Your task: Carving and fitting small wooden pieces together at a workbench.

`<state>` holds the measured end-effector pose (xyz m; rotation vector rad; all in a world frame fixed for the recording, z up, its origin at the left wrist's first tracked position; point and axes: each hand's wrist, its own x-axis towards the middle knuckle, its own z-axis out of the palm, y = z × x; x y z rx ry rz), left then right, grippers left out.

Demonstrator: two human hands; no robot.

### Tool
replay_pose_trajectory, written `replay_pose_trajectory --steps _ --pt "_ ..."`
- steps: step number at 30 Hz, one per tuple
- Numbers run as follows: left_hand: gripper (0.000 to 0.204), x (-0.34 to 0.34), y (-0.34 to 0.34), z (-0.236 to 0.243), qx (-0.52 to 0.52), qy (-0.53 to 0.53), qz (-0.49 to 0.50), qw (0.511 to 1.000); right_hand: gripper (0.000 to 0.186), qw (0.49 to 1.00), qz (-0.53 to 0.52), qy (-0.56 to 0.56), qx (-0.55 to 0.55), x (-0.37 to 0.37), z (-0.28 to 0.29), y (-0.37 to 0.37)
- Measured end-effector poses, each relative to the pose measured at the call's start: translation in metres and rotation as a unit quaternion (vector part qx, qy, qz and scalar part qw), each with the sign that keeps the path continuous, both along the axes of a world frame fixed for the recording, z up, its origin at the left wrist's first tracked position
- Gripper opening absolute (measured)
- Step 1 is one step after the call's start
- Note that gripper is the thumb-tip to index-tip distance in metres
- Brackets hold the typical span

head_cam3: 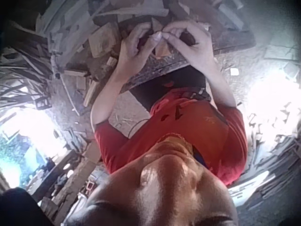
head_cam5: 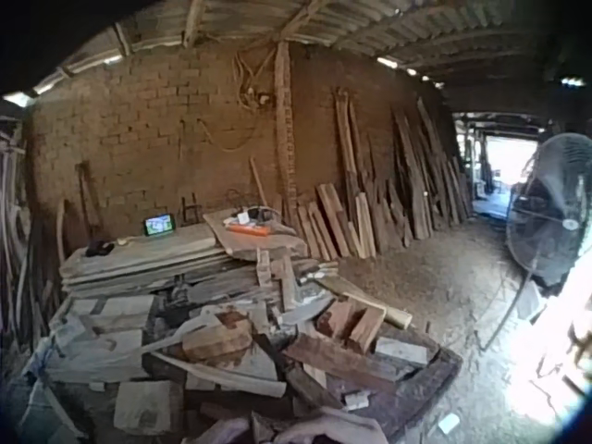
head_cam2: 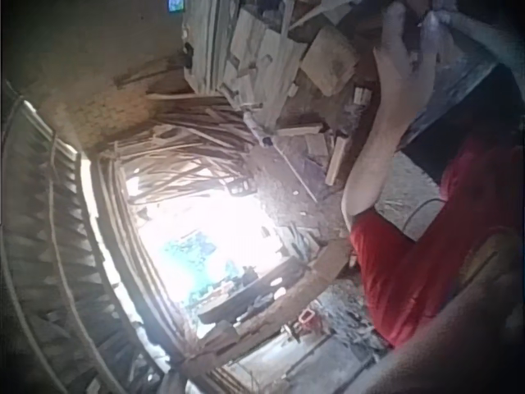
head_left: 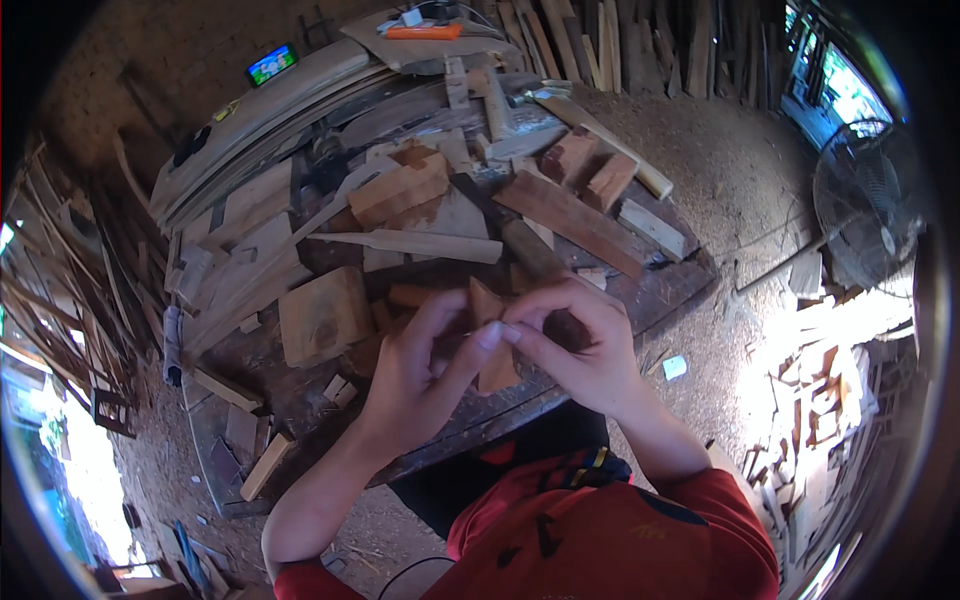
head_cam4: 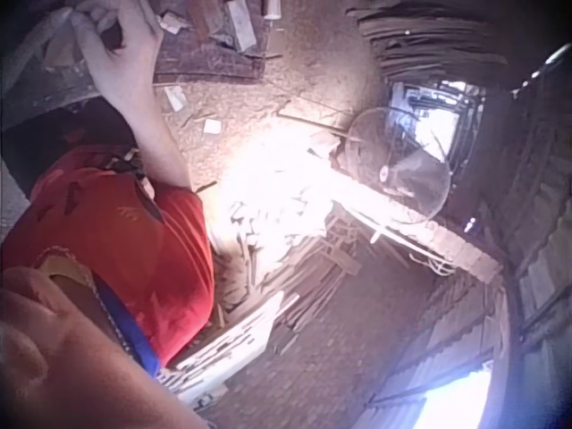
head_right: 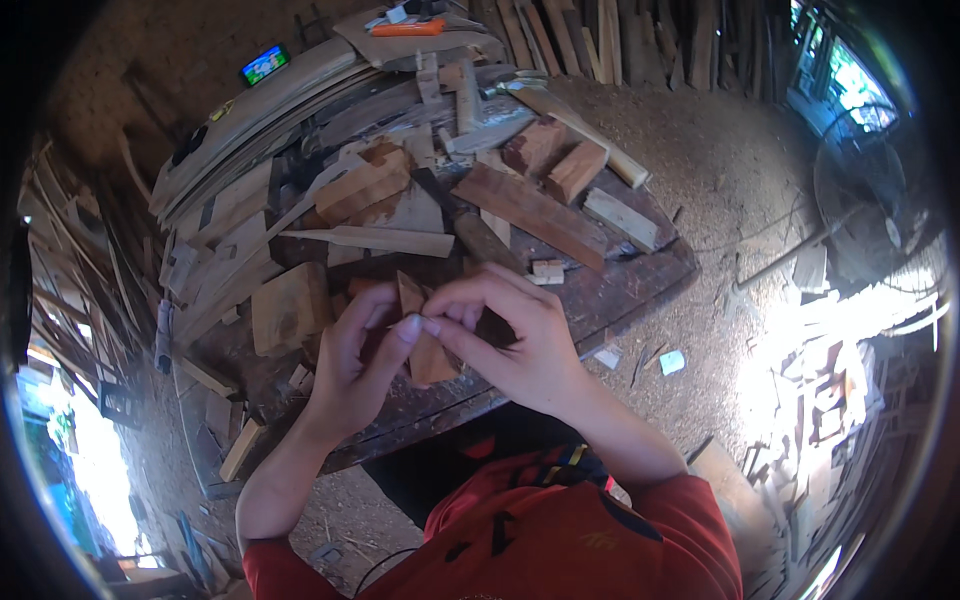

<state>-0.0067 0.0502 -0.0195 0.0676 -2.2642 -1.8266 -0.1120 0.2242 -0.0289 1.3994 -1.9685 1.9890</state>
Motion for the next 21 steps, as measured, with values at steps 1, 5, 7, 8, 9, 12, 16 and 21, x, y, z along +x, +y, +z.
replay_pose_trajectory --steps 1,5,7,8,9,12,16,21 --pt "0.031 0.0 0.0 0.0 0.013 0.01 -0.005 1.0 0.017 1.0 0.004 -0.015 0.009 0.0 -0.001 0.0" --pt "0.029 0.003 -0.002 0.004 0.047 0.024 0.024 0.998 0.015 0.998 -0.039 -0.038 -0.013 -0.003 0.006 -0.002" --pt "0.029 0.002 -0.01 0.004 0.078 0.034 0.04 0.996 0.015 0.995 -0.086 -0.036 -0.047 -0.015 0.008 -0.003" --pt "0.029 0.003 -0.015 0.005 0.103 0.046 0.053 0.992 0.013 0.992 -0.115 -0.031 -0.049 -0.018 0.011 -0.001" --pt "0.031 0.007 -0.026 0.006 0.09 -0.004 0.071 0.993 0.013 0.993 -0.108 -0.036 -0.043 -0.023 0.012 0.001" --pt "0.035 0.005 -0.031 0.024 0.084 0.023 0.163 0.983 0.013 0.989 -0.109 0.027 0.096 -0.027 0.015 0.004" --pt "0.038 -0.005 -0.045 0.02 0.111 0.157 0.227 0.955 0.016 0.97 0.006 0.103 0.22 -0.019 0.012 -0.005" --pt "0.047 0.006 -0.063 0.022 0.105 0.083 0.203 0.97 0.018 0.916 0.03 0.253 0.311 -0.021 0.024 -0.019"
